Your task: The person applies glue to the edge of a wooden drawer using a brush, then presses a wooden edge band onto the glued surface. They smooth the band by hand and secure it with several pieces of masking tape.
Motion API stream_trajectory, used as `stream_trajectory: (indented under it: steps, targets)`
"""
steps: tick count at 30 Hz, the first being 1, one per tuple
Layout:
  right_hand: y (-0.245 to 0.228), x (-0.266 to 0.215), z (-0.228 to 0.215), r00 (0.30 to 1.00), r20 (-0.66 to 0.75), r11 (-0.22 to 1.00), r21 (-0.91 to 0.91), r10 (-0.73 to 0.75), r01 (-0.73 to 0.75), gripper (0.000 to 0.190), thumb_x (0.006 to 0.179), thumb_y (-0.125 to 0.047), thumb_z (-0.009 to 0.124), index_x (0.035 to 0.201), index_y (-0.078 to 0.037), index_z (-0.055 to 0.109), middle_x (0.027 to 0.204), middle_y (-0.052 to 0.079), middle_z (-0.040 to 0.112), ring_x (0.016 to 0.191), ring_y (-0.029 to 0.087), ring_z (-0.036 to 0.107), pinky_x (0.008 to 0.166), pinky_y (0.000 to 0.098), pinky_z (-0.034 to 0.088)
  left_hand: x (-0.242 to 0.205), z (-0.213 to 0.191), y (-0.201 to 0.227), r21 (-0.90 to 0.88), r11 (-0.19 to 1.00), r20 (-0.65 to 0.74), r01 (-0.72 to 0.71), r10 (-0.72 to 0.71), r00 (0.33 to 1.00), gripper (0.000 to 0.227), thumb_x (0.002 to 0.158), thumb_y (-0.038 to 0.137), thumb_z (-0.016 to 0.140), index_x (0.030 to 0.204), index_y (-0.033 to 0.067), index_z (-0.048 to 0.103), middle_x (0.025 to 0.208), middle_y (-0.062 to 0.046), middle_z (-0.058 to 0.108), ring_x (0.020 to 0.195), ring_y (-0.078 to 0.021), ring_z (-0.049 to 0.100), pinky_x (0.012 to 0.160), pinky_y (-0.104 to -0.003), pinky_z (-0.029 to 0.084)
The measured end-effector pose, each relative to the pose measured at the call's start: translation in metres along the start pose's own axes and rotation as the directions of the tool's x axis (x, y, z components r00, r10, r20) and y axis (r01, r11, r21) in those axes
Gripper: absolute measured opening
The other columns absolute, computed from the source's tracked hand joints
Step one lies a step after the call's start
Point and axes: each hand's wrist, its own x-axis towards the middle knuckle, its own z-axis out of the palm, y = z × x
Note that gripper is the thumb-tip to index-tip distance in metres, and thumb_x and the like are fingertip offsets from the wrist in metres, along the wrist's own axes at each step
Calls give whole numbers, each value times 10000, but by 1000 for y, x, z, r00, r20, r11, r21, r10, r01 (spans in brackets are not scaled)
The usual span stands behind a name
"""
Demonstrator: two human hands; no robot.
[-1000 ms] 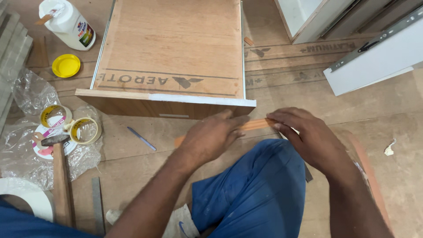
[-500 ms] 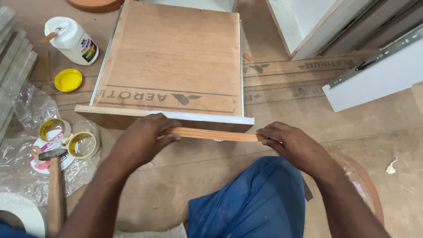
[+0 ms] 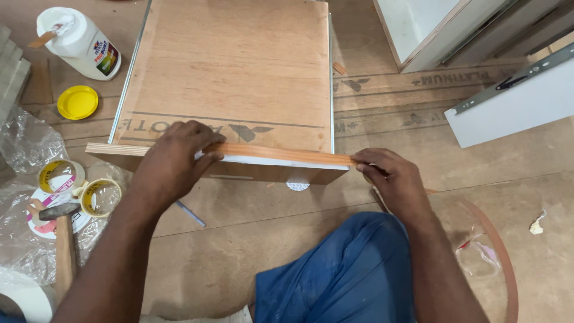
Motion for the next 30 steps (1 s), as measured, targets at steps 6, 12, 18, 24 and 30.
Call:
stream_trajectory:
  steps: [6,12,18,24,30]
  targets:
    - [19,-1,15,998,-26,978,203,61,-54,218,899,-63,749,1115,-47,768,1109,68,778,965,132,724,830,270,581,9,0,-11,33,999,27,12,-13,1000,302,866,219,743,1135,81,738,1137,-115,701,1133,-329,604,989,-446,481]
    - [27,-6,30,997,-64,972,233,36,-20,222,898,-38,754,1119,-35,763,1128,74,780,1028,136,727,892,276,585,4,1,-24,2,1000,56,6,-6,998,309,874,171,723,1164,63,722,1148,-145,693,1106,-345,629,978,-442,497]
    - [30,-5,31,997,-63,975,217,-35,48,213,882,-23,754,1095,-40,758,1160,83,763,1097,164,723,923,291,598,1,2,-31,-48,999,76,-8,11,997,305,857,114,712,1157,58,707,1148,-142,700,1095,-342,643,971,-431,510]
    - [27,-3,31,999,-30,983,179,-27,32,158,886,-38,752,1044,-40,754,1180,89,755,1102,178,729,899,292,611,-4,9,-35,-22,999,65,-28,29,997,306,853,107,710,1154,54,690,1128,-147,691,1107,-350,619,968,-448,495]
    - [18,-3,30,1000,-17,992,128,-7,9,157,889,-60,745,1044,-44,754,1206,77,743,1084,162,725,863,285,625,-8,7,-42,-1,999,81,-32,32,996,252,884,107,695,1132,63,697,1090,-137,690,1098,-336,614,973,-439,491]
